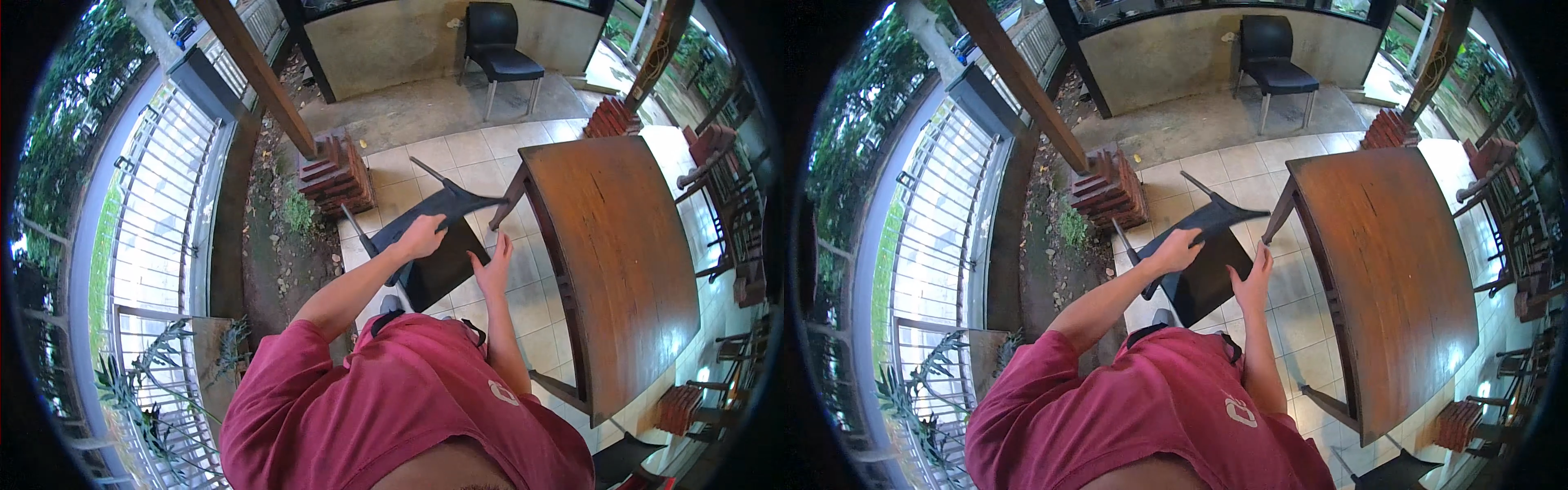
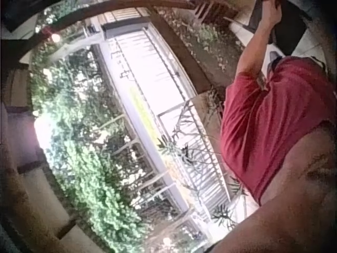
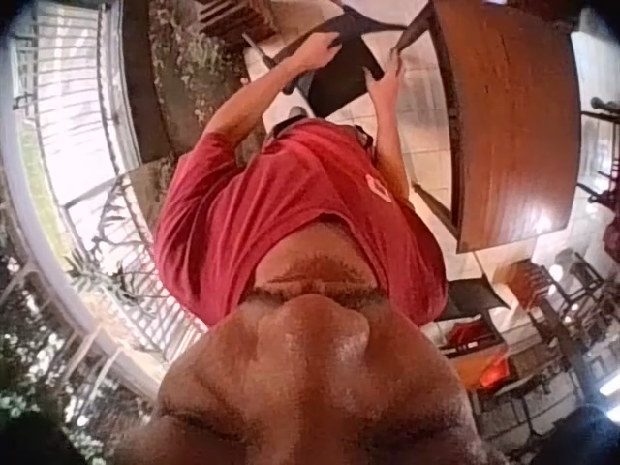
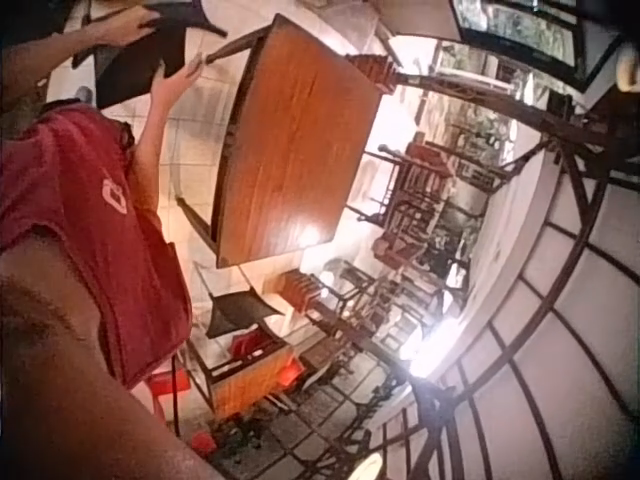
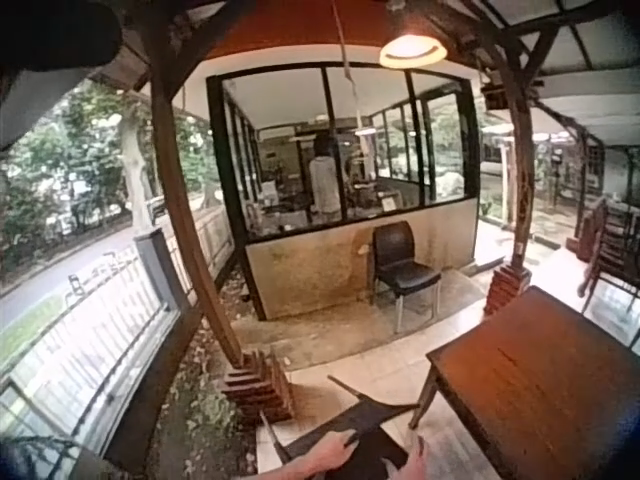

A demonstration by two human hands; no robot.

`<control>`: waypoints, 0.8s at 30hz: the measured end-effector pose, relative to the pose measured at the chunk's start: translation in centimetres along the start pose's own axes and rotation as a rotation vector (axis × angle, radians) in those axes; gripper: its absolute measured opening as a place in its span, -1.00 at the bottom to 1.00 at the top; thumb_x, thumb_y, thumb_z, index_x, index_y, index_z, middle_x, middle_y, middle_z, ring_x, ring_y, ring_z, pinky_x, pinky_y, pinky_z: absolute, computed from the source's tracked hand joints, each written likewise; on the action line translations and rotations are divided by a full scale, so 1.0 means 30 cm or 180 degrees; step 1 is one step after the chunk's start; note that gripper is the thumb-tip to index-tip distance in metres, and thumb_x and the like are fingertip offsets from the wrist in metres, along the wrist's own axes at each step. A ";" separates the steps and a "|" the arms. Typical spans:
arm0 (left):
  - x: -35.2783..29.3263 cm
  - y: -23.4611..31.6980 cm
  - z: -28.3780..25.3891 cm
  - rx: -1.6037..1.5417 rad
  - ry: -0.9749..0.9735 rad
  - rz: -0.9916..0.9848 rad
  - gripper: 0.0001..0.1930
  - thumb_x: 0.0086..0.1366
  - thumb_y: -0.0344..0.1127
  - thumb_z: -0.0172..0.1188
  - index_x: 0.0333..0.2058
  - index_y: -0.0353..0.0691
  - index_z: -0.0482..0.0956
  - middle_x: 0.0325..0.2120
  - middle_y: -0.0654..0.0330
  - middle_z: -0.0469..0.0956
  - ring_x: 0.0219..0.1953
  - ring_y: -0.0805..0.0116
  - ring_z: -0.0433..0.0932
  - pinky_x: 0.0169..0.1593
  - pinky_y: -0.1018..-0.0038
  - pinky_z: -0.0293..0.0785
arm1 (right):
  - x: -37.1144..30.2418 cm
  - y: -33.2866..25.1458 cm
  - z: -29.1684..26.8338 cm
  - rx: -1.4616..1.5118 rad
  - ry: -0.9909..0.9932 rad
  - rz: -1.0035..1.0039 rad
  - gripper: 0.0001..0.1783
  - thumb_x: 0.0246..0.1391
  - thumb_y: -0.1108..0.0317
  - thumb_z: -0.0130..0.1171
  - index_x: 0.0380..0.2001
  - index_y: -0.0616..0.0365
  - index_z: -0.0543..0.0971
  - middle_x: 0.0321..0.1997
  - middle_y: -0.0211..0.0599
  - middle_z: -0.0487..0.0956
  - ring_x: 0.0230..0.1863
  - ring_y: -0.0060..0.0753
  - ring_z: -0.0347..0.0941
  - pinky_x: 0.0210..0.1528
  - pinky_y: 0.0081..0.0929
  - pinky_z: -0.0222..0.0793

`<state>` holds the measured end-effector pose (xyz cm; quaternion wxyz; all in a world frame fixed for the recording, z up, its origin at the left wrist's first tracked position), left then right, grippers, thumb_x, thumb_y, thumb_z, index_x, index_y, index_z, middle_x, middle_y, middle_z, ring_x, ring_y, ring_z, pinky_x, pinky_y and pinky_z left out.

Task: Arranging and stacking chairs at tables in a restaurant setting.

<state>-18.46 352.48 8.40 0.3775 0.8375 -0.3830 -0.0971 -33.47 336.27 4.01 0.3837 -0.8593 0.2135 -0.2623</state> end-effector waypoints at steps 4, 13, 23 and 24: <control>-0.077 -0.032 0.005 0.0178 -0.0433 0.0111 -0.70 0.32 -0.26 0.16 -0.10 -0.37 0.55 -0.30 -0.28 0.58 -0.14 -0.30 0.54 -0.06 0.01 0.47 | 0.023 -0.151 0.001 -0.0705 -0.0245 -0.0273 0.15 -0.13 0.24 0.53 0.47 -0.13 0.06 0.31 0.16 0.16 0.39 0.31 0.02 0.40 -0.01 0.08; -0.196 -0.068 -0.061 0.0669 -0.1237 0.0415 -0.65 0.39 -0.11 0.09 0.01 -0.18 0.53 -0.33 -0.16 0.63 -0.17 -0.18 0.60 -0.09 0.02 0.52 | 0.026 -0.223 0.041 -0.1639 -0.0312 -0.0553 -0.54 -0.33 0.18 0.59 -0.36 0.00 0.55 -0.14 -0.40 0.52 0.03 -0.21 0.41 0.27 0.10 0.07; -0.288 -0.163 -0.213 0.1058 0.0025 -0.0472 -0.62 0.26 0.08 0.24 -0.34 -0.17 0.58 -0.40 0.06 0.66 -0.32 -0.01 0.65 -0.26 0.14 0.57 | 0.146 -0.211 0.072 -0.1001 -0.0234 -0.0619 -0.55 -0.33 0.24 0.59 -0.43 0.14 0.52 -0.35 -0.24 0.54 -0.22 -0.04 0.48 -0.17 -0.19 0.40; -0.282 -0.167 -0.207 0.1068 -0.0020 -0.0463 -0.62 0.26 0.08 0.24 -0.34 -0.17 0.58 -0.40 0.06 0.66 -0.32 -0.01 0.65 -0.26 0.14 0.57 | 0.153 -0.206 0.073 -0.1038 -0.0251 -0.0618 -0.55 -0.33 0.25 0.59 -0.42 0.15 0.53 -0.35 -0.23 0.54 -0.21 -0.04 0.48 -0.16 -0.19 0.40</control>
Point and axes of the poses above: each hand's wrist, its own x-axis towards the middle knuckle, its own z-axis out of the palm, y = z × x, the point moved 6 cm from there along x, towards the middle knuckle
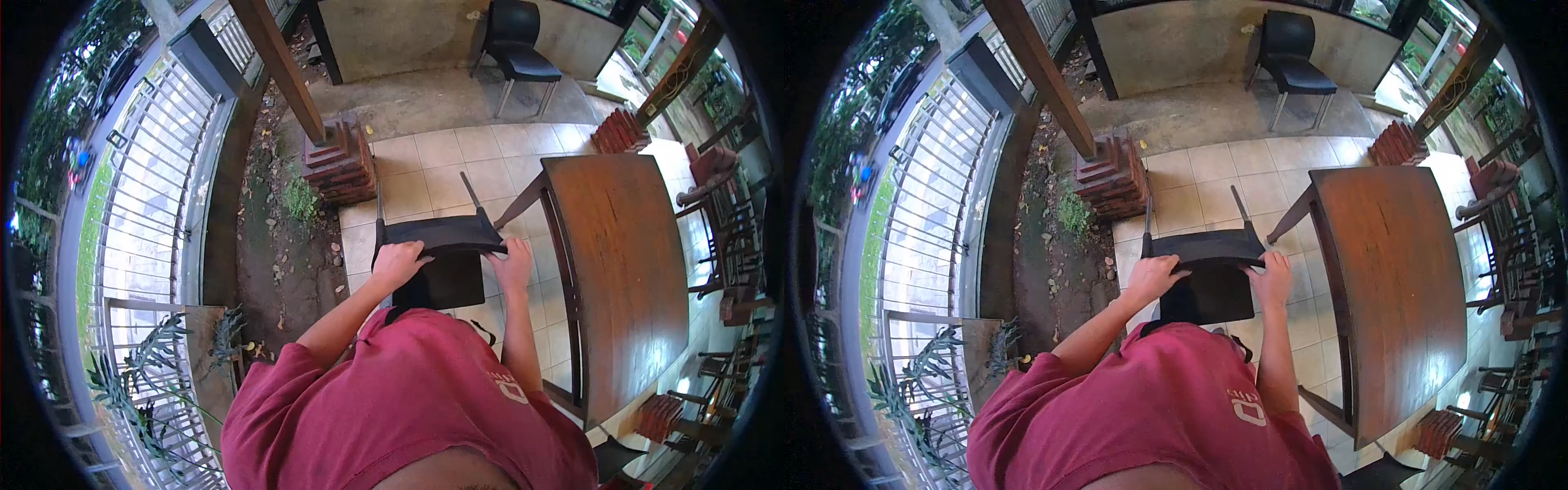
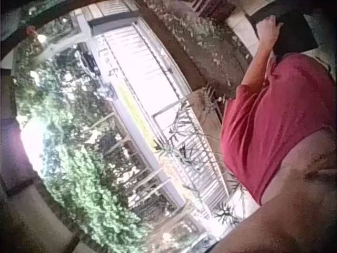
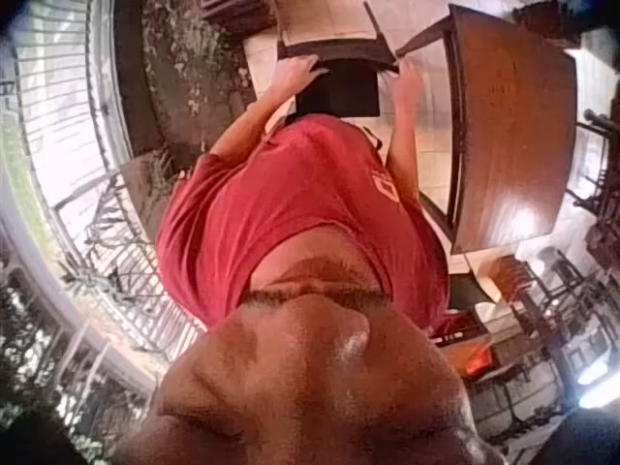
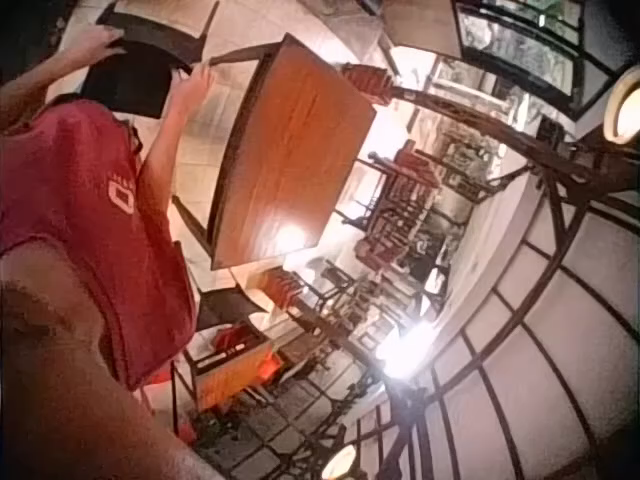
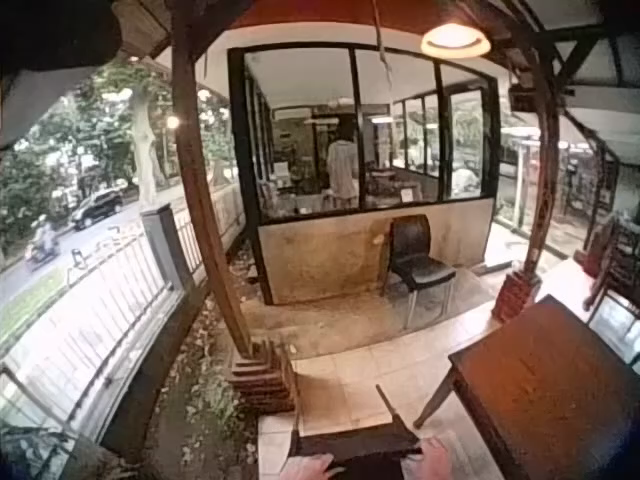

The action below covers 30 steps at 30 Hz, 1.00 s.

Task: Arranging and stacking chairs at tables in a restaurant setting.

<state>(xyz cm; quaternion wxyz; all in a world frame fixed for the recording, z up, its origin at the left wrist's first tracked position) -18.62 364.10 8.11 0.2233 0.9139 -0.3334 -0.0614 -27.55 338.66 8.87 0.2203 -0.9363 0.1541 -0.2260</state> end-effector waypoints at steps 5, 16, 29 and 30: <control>0.081 -0.012 -0.036 0.0185 0.0220 0.0105 -0.60 0.25 0.09 0.25 -0.34 -0.19 0.53 -0.41 0.02 0.64 -0.35 -0.07 0.64 -0.30 0.10 0.54 | 0.053 0.031 0.002 0.0435 0.0080 -0.0141 -0.55 -0.29 0.27 0.59 -0.38 0.20 0.55 -0.34 -0.18 0.56 -0.27 -0.04 0.53 -0.20 -0.26 0.44; -0.016 -0.012 -0.077 0.0636 0.1444 -0.0111 -0.54 0.08 0.11 0.39 -0.35 -0.17 0.51 -0.47 0.13 0.64 -0.38 0.02 0.65 -0.33 0.14 0.52 | 0.037 0.277 0.145 0.2073 -0.0352 0.0597 -0.67 -0.16 0.40 0.58 -0.47 0.20 0.55 -0.54 -0.44 0.56 -0.44 -0.59 0.42 -0.30 -0.54 0.35; 0.110 -0.114 -0.121 0.0326 0.1010 -0.0926 -0.66 0.11 -0.06 0.41 -0.31 -0.15 0.56 -0.46 0.04 0.64 -0.33 -0.03 0.64 -0.30 0.14 0.52 | 0.210 0.362 0.279 0.2470 -0.0385 0.0421 -0.73 -0.17 0.50 0.54 -0.39 0.23 0.63 -0.46 -0.42 0.63 -0.38 -0.56 0.49 -0.24 -0.51 0.40; 0.136 -0.121 -0.149 0.0337 0.1055 -0.0893 -0.67 0.11 -0.06 0.41 -0.32 -0.16 0.56 -0.46 0.04 0.64 -0.32 -0.04 0.64 -0.29 0.13 0.51 | 0.242 0.354 0.281 0.2565 -0.0445 0.0461 -0.73 -0.17 0.51 0.54 -0.37 0.24 0.64 -0.45 -0.42 0.64 -0.37 -0.57 0.50 -0.23 -0.52 0.41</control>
Point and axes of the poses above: each hand's wrist, its own x-axis towards the middle knuckle, its own z-axis out of the palm, y = z × x, the point moved 6 cm from there along x, towards the middle knuckle
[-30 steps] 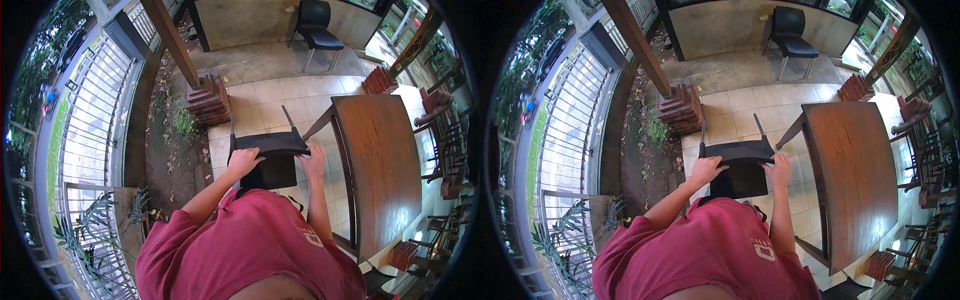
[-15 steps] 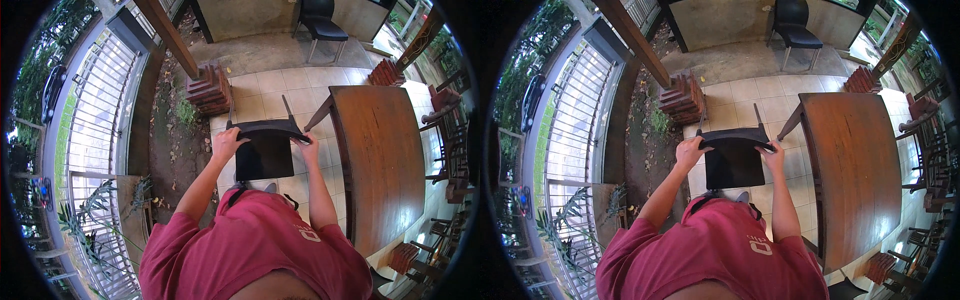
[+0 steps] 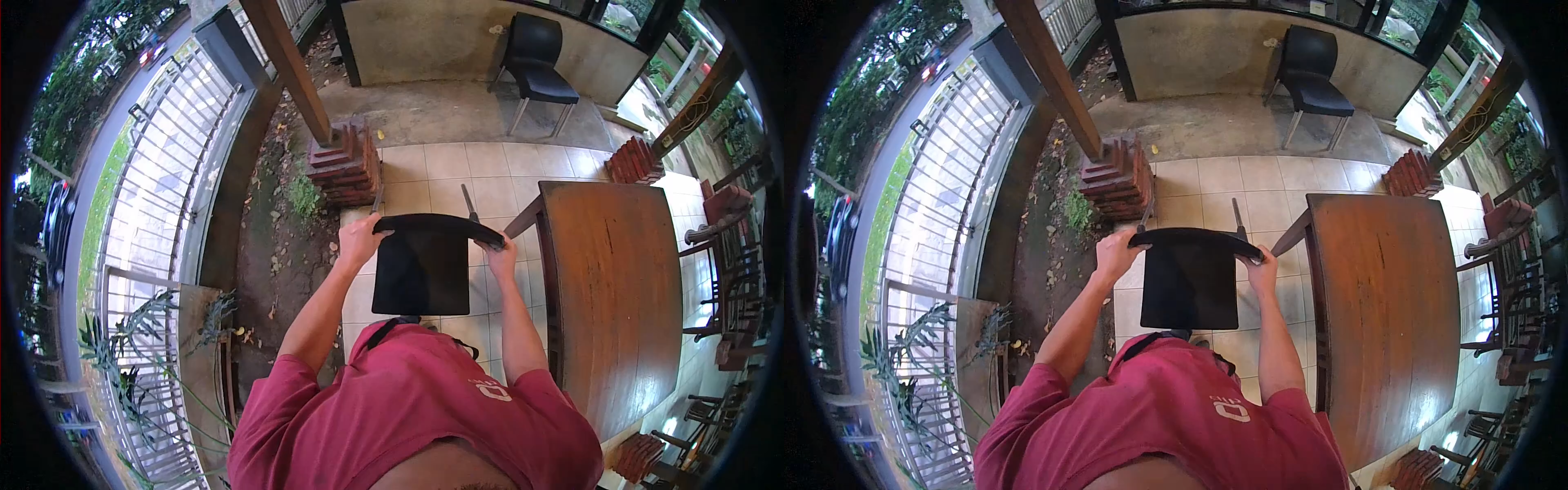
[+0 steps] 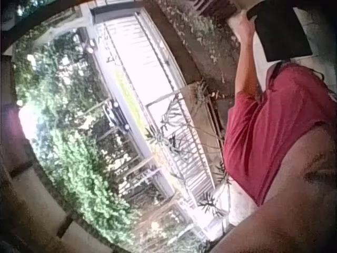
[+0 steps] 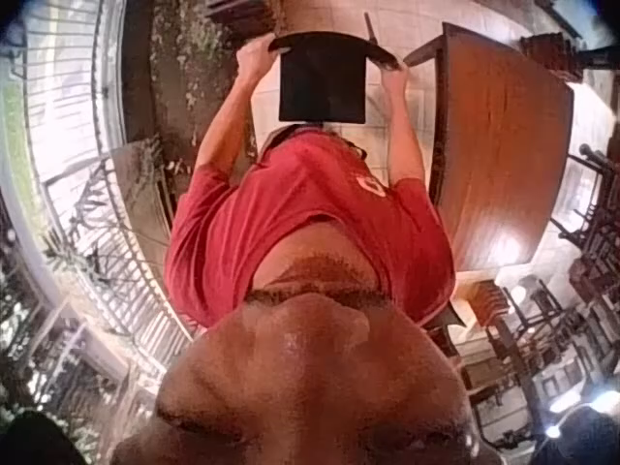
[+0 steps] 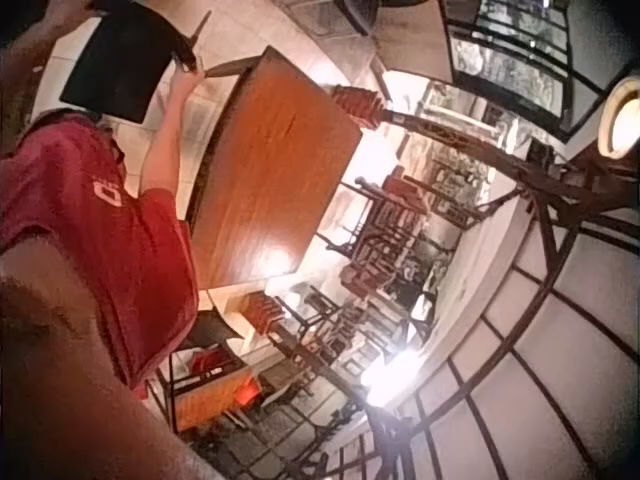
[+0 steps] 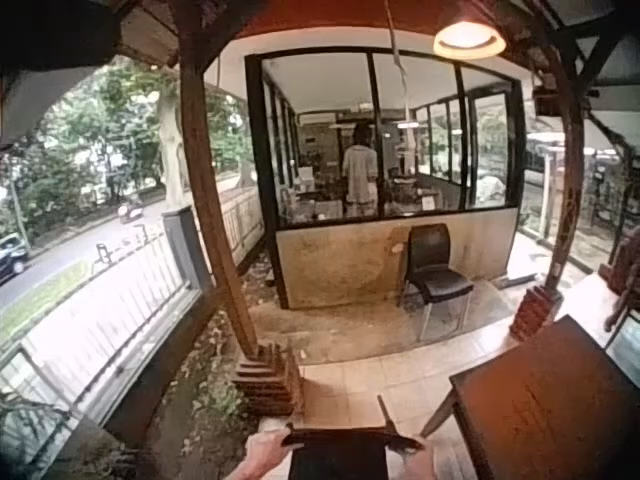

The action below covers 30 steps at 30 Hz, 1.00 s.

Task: Arranging and stacking chairs at tables in a restaurant setting.

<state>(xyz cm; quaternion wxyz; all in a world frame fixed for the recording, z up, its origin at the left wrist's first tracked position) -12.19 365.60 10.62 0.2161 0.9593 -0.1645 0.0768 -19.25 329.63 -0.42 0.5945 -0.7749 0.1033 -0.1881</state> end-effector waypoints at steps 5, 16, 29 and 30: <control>0.175 -0.001 -0.125 -0.0062 0.0016 0.0124 -0.64 0.08 -0.03 0.43 -0.34 -0.17 0.58 -0.48 0.03 0.64 -0.33 -0.06 0.63 -0.27 0.12 0.51 | 0.151 -0.153 0.009 -0.0038 0.0077 -0.0184 -0.73 -0.16 0.54 0.53 -0.35 0.26 0.64 -0.37 -0.38 0.69 -0.32 -0.60 0.55 -0.18 -0.52 0.46; 0.534 0.083 -0.347 -0.0239 0.0139 0.0479 -0.62 0.05 0.00 0.46 -0.40 -0.17 0.59 -0.52 0.03 0.63 -0.36 -0.02 0.64 -0.30 0.16 0.51 | 0.475 -0.379 0.028 0.0477 0.0409 -0.0381 -0.69 -0.24 0.65 0.53 -0.34 0.36 0.66 -0.33 -0.27 0.72 -0.27 -0.52 0.64 -0.12 -0.52 0.58; 1.120 0.234 -0.348 -0.0195 0.0354 0.0597 -0.62 -0.02 -0.08 0.51 -0.38 -0.21 0.59 -0.54 -0.04 0.60 -0.38 -0.11 0.61 -0.31 0.11 0.47 | 1.034 -0.465 -0.047 0.1332 0.0454 -0.0421 -0.71 -0.18 0.77 0.44 -0.31 0.42 0.64 -0.26 -0.15 0.70 -0.25 -0.40 0.65 -0.08 -0.31 0.67; 1.175 0.253 -0.343 -0.0146 0.0377 0.0595 -0.62 -0.02 -0.08 0.50 -0.38 -0.20 0.59 -0.54 -0.04 0.60 -0.37 -0.12 0.60 -0.30 0.10 0.47 | 1.090 -0.473 -0.056 0.1529 0.0453 -0.0363 -0.70 -0.19 0.76 0.45 -0.30 0.42 0.65 -0.27 -0.16 0.70 -0.26 -0.41 0.64 -0.09 -0.33 0.67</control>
Point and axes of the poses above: each hand's wrist, its own x-axis towards the middle knuckle, its own z-axis out of the palm, y = z × x, the point moved 6 cm from there along x, towards the middle knuckle
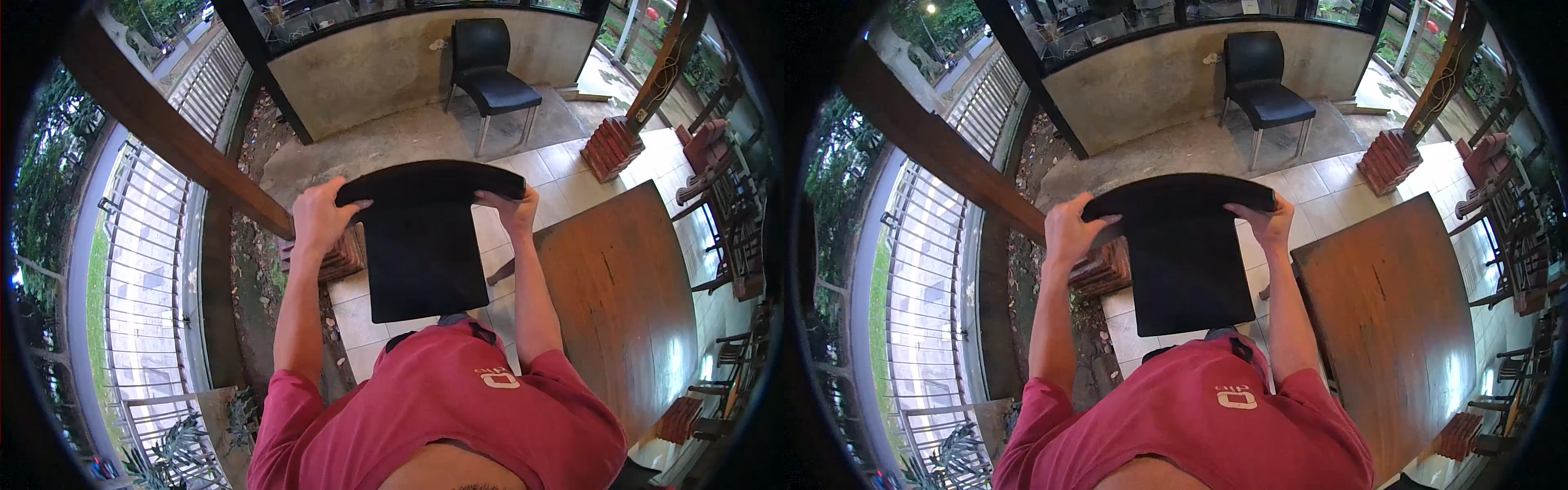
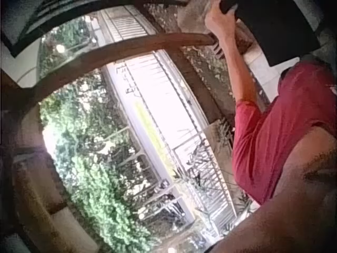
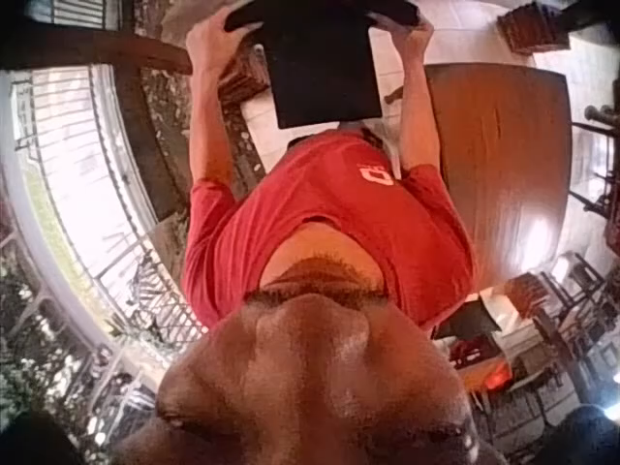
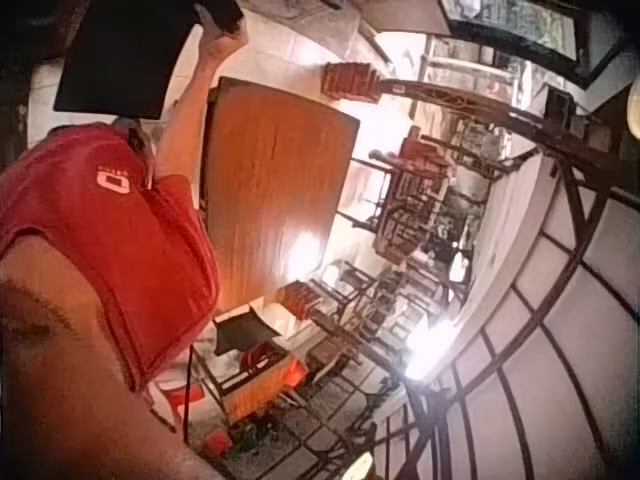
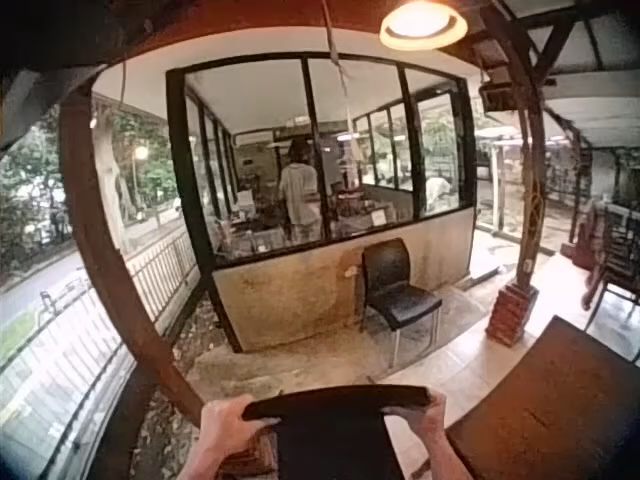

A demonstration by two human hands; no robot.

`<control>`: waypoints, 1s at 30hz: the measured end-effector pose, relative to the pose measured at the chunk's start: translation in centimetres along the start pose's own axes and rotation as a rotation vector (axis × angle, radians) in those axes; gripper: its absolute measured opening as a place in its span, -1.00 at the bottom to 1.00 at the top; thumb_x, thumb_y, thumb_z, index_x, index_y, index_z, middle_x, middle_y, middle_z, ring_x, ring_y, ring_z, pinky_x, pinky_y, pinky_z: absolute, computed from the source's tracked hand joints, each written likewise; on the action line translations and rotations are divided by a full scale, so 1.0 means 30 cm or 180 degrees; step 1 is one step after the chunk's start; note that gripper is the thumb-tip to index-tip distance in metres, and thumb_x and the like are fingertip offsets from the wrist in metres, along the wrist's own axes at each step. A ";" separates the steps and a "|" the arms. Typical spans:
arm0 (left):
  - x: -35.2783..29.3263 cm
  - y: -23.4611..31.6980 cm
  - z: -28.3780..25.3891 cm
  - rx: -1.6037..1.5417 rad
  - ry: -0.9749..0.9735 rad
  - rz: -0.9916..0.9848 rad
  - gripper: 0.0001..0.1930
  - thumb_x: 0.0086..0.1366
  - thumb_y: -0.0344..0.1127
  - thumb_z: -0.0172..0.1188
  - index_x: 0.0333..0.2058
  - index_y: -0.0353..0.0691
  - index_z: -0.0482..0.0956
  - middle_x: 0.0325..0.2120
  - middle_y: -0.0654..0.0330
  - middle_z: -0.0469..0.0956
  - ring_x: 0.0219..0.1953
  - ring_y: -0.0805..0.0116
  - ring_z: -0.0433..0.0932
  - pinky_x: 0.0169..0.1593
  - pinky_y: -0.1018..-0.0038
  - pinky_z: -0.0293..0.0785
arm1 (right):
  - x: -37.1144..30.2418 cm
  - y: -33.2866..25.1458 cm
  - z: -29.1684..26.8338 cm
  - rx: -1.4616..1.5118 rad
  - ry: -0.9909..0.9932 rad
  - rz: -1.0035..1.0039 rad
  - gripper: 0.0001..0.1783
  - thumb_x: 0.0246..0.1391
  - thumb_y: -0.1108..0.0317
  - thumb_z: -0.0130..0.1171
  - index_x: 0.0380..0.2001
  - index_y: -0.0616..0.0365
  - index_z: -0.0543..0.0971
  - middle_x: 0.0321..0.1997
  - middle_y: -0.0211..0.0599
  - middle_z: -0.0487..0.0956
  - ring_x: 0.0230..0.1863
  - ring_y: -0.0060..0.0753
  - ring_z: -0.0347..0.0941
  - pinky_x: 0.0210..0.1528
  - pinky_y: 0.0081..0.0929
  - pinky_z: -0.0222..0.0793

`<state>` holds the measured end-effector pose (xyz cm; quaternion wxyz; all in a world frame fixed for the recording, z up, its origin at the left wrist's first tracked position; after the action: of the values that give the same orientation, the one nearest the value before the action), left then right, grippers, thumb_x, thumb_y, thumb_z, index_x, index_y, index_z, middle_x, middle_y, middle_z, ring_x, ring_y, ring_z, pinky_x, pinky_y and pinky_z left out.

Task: Arranging and stacking chairs at tables in a restaurant setting.

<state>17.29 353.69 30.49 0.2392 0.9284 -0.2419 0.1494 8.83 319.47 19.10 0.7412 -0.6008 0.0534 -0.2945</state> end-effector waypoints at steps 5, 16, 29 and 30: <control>0.299 0.062 0.079 0.0070 -0.0371 -0.0375 -0.55 -0.05 -0.02 0.52 -0.22 -0.14 0.68 -0.48 -0.01 0.66 -0.34 -0.05 0.65 -0.26 0.15 0.51 | 0.300 0.045 -0.056 0.0092 -0.0034 -0.0002 -0.70 -0.18 0.74 0.47 -0.29 0.42 0.67 -0.28 -0.20 0.71 -0.27 -0.47 0.63 -0.12 -0.39 0.65; 0.764 -0.072 0.189 -0.0255 -0.0031 -0.0864 -0.49 -0.11 0.00 0.56 -0.19 -0.09 0.69 -0.41 0.05 0.69 -0.30 0.09 0.69 -0.22 0.25 0.53 | 0.860 -0.071 0.073 -0.0718 -0.0289 -0.0779 -0.68 -0.21 0.48 0.60 -0.33 0.30 0.72 -0.36 -0.41 0.72 -0.35 -0.69 0.54 -0.22 -0.59 0.50; 0.850 -0.616 1.087 -0.1768 0.1631 -0.1851 0.22 -0.07 0.06 0.60 0.33 -0.55 0.01 0.27 -0.33 0.21 0.36 -0.16 0.16 0.40 0.10 0.09 | 1.364 -0.092 0.278 -0.1670 -0.0282 -0.1152 -0.67 -0.21 0.34 0.63 -0.39 0.28 0.72 -0.49 -0.50 0.67 -0.45 -0.77 0.43 -0.34 -0.65 0.41; 0.858 -0.624 1.246 -0.2226 0.1086 -0.2160 0.27 -0.13 0.15 0.60 0.31 -0.59 0.05 0.26 -0.33 0.24 0.34 -0.15 0.23 0.39 0.13 0.13 | 1.399 -0.115 0.292 -0.1726 -0.0243 -0.1188 -0.67 -0.21 0.34 0.63 -0.39 0.28 0.72 -0.49 -0.50 0.67 -0.45 -0.77 0.43 -0.34 -0.65 0.41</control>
<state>54.67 339.04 2.20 0.6063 0.7816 0.0799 0.1229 45.79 305.64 36.20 0.4890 -0.7863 -0.0091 -0.3776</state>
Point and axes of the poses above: each hand's wrist, its own x-axis towards the middle knuckle, its own z-axis out of the palm, y = z × x, the point moved 6 cm from there along x, towards the middle knuckle
